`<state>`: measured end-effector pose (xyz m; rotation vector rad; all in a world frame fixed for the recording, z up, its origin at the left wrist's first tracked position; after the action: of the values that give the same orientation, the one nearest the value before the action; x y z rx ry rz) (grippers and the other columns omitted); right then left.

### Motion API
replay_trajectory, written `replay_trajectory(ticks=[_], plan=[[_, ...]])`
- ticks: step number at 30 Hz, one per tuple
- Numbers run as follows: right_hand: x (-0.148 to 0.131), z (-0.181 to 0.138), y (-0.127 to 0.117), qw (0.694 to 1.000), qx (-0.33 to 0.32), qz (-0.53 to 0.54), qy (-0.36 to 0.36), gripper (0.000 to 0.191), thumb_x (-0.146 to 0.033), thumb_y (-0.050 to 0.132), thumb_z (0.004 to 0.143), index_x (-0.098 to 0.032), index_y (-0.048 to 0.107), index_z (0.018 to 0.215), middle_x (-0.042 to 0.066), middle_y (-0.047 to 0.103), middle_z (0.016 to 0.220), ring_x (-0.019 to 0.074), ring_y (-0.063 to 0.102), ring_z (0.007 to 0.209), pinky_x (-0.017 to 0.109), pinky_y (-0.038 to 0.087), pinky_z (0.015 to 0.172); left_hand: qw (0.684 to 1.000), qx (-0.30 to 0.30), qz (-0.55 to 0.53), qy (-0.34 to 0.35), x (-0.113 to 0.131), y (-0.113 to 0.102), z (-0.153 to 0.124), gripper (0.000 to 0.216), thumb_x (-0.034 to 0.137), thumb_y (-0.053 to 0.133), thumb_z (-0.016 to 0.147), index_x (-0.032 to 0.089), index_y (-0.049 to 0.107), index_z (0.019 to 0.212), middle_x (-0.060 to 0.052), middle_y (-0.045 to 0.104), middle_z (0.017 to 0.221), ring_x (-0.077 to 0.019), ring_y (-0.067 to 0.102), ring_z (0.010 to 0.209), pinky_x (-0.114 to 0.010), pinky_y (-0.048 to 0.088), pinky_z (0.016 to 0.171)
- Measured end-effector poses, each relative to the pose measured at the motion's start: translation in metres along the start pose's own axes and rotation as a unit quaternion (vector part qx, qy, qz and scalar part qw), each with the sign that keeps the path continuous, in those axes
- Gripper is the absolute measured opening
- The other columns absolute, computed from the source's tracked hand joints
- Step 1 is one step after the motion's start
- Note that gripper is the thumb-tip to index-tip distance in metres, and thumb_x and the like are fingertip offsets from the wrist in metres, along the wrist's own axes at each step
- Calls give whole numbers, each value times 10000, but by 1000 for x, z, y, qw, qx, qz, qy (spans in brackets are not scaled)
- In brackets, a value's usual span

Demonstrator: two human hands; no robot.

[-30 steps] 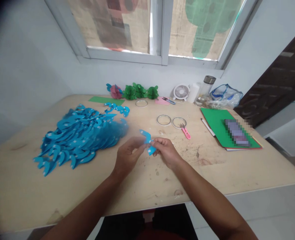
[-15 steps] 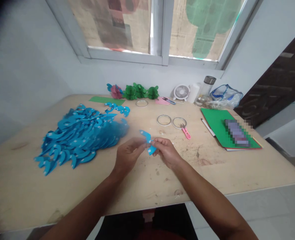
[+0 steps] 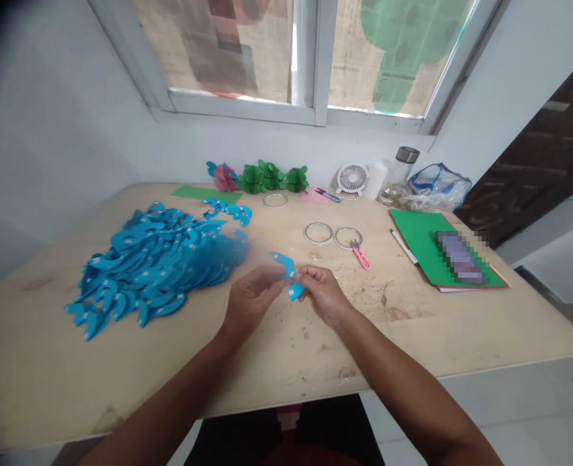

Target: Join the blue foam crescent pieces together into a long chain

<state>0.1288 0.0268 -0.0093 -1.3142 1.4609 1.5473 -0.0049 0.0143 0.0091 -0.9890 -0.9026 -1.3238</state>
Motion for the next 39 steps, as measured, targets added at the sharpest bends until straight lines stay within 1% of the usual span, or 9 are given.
replay_trajectory(ticks=[6, 12, 19, 24, 28, 32, 39], plan=[[-1, 0, 1, 1000, -1, -4, -3, 174, -291, 704, 686, -152, 631, 610, -11, 594, 531, 81, 491, 471, 202, 363, 458, 1000, -2, -14, -6, -3, 0, 0, 99, 247, 650, 722, 170, 655, 784, -26, 660, 768, -143, 614, 708, -259, 520, 674], [0, 0, 1, 1000, -22, 18, -5, 233, -343, 683, 722, -155, 622, 599, -3, 583, 535, 82, 479, 466, 207, 362, 460, 999, 2, -23, -23, -4, -1, 0, 116, 251, 658, 721, 165, 664, 798, -26, 674, 765, -145, 620, 708, -261, 519, 684], [1, 1, 2, 999, -32, 40, -5, 229, -360, 673, 741, -152, 651, 648, -11, 539, 484, 91, 479, 458, 206, 380, 455, 997, 1, -61, -36, -5, 0, 0, 99, 224, 673, 711, 163, 662, 788, -16, 684, 758, -131, 622, 696, -243, 511, 670], [3, 1, 0, 999, -19, 47, 1, 240, -371, 685, 725, -152, 636, 638, 1, 579, 528, 90, 480, 445, 215, 389, 445, 997, 9, -58, -51, -5, -1, 0, 131, 240, 696, 688, 155, 667, 783, -24, 685, 747, -139, 626, 678, -252, 523, 652], [1, 1, 1, 998, -31, 49, 0, 245, -375, 685, 724, -151, 637, 637, 4, 581, 526, 93, 489, 446, 215, 393, 448, 996, 14, -64, -65, -4, -1, 0, 145, 247, 698, 684, 151, 671, 789, -35, 688, 748, -146, 628, 678, -266, 533, 653], [-1, 0, 3, 998, -33, 47, -4, 263, -395, 681, 724, -155, 631, 627, 5, 581, 520, 96, 490, 440, 221, 390, 448, 993, 24, -85, -79, -3, -1, 0, 139, 251, 702, 673, 151, 676, 767, -36, 688, 741, -149, 630, 674, -275, 543, 656], [-5, -2, 6, 999, -38, 36, -8, 305, -426, 663, 736, -154, 622, 603, -5, 551, 476, 106, 493, 448, 238, 378, 464, 982, 34, -148, -114, -4, -1, 1, 153, 260, 709, 655, 151, 680, 759, -27, 673, 695, -134, 605, 611, -267, 535, 592]])
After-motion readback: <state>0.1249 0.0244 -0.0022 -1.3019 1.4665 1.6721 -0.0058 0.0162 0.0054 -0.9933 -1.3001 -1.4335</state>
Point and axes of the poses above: each hand's wrist, its own z-axis towards the middle knuckle, its own y-axis out of the palm, x = y × z, the point moved 5 cm from there along z, towards the middle knuckle
